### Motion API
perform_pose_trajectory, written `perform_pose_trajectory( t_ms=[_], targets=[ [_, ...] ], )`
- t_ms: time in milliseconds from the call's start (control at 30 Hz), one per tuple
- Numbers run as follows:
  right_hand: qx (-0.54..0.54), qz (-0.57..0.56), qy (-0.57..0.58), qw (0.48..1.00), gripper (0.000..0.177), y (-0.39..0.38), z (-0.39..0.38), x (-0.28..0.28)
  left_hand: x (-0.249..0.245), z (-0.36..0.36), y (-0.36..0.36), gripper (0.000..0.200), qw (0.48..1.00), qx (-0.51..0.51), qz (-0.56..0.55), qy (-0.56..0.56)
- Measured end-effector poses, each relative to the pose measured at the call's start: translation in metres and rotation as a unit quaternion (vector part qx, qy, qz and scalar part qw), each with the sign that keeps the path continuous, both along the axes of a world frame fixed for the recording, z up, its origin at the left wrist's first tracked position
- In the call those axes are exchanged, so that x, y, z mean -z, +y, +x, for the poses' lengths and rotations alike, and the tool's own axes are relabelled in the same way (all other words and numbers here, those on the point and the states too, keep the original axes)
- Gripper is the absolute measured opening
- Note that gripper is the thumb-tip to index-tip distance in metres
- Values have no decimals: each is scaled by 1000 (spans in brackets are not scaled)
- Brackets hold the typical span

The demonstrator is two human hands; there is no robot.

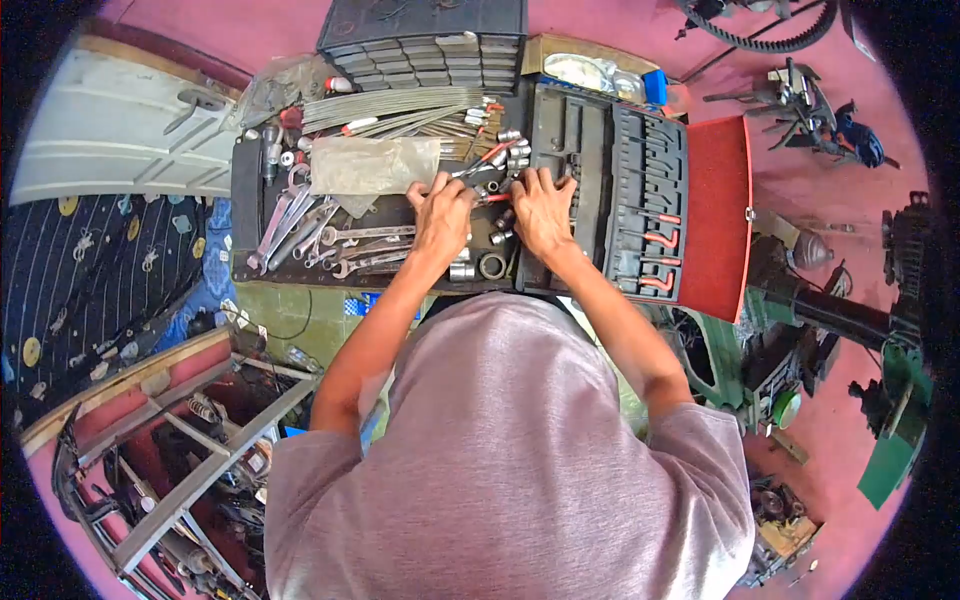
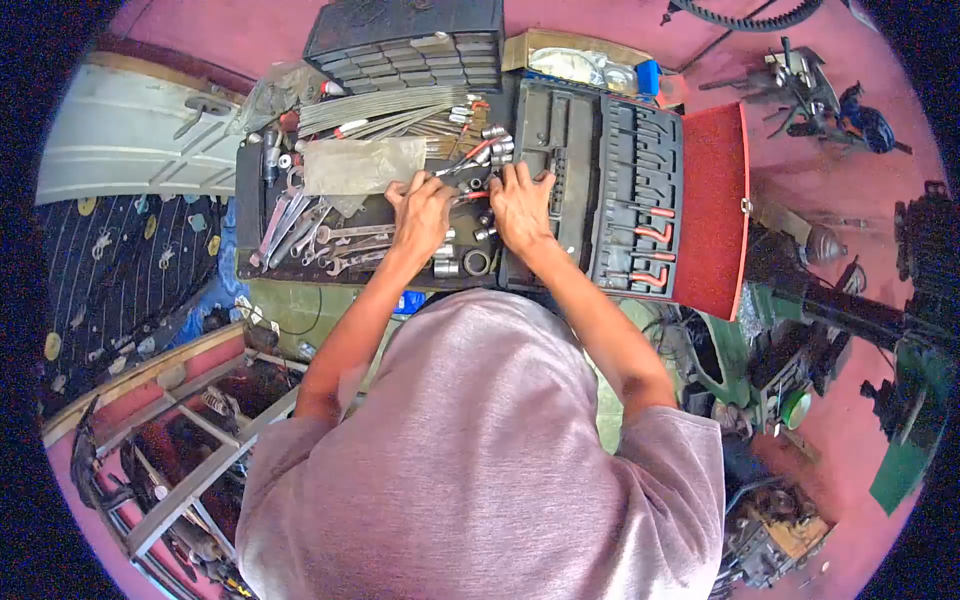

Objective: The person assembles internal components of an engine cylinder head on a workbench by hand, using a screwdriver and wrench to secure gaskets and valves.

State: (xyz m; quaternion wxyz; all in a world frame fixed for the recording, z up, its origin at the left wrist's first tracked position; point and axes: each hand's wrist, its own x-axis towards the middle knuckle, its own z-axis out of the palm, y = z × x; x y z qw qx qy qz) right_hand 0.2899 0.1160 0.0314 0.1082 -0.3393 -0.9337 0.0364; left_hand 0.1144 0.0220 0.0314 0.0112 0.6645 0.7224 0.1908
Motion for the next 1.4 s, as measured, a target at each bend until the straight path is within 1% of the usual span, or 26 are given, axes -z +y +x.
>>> perform_pose_trajectory(
  t_ms=[33,100,167,200,233,300,367,433,467,500,567,633,700,733,800,967,1033,1067,1100,1233,1300,1400],
  targets=[
    [13,-5,5,1000,21,0,1,-4,-2,-1,1,12,1000,1,11,3],
    [32,-9,0,999,24,3,4,-13,-6,0,4,13,1000,9,-5,15],
    [70,12,15,997,24,8,10,-16,-10,5,9,15,1000,1,17,-24],
    [93,51,36,994,28,11,14,-11,-11,7,13,15,1000,1,12,-21],
    [100,51,36,993,28,13,22,-7,-11,12,18,15,1000,8,11,-21],
    [101,22,35,994,33,20,42,-3,-11,25,31,13,999,2,21,-40],
    [122,43,67,989,29,25,61,-3,-11,38,44,11,998,37,20,-54],
    [173,52,36,983,27,31,80,3,-7,55,59,11,996,64,30,-51],
    [204,47,59,976,27,35,87,6,0,63,69,11,993,80,53,-62],
    [204,53,75,975,25,37,99,-3,0,73,79,11,993,87,51,-64],
    [251,51,55,965,28,44,120,2,-2,95,99,12,987,135,58,-63],
    [282,65,67,955,26,52,140,4,0,117,118,14,983,165,36,-77],
    [298,98,54,948,25,56,162,3,5,137,135,15,978,194,35,-70],
    [303,98,51,947,25,59,172,7,9,147,144,15,977,199,34,-73],
    [336,128,40,932,29,65,187,16,16,164,157,17,971,225,41,-69],
    [367,115,6,923,31,74,212,30,32,194,177,17,965,243,23,-92],
    [374,104,1,922,31,77,216,31,39,202,181,17,964,243,31,-101],
    [376,103,-1,921,30,77,218,32,42,204,182,18,961,244,53,-118],
    [378,101,-4,920,30,78,218,30,43,206,183,18,961,244,48,-120],
    [374,112,-13,921,29,81,220,29,43,208,184,15,965,242,20,-98],
    [380,98,-5,920,28,82,221,28,41,207,183,20,972,228,-7,-56],
    [372,94,-16,923,27,86,223,23,41,205,185,20,971,233,-5,-48]
  ],
)
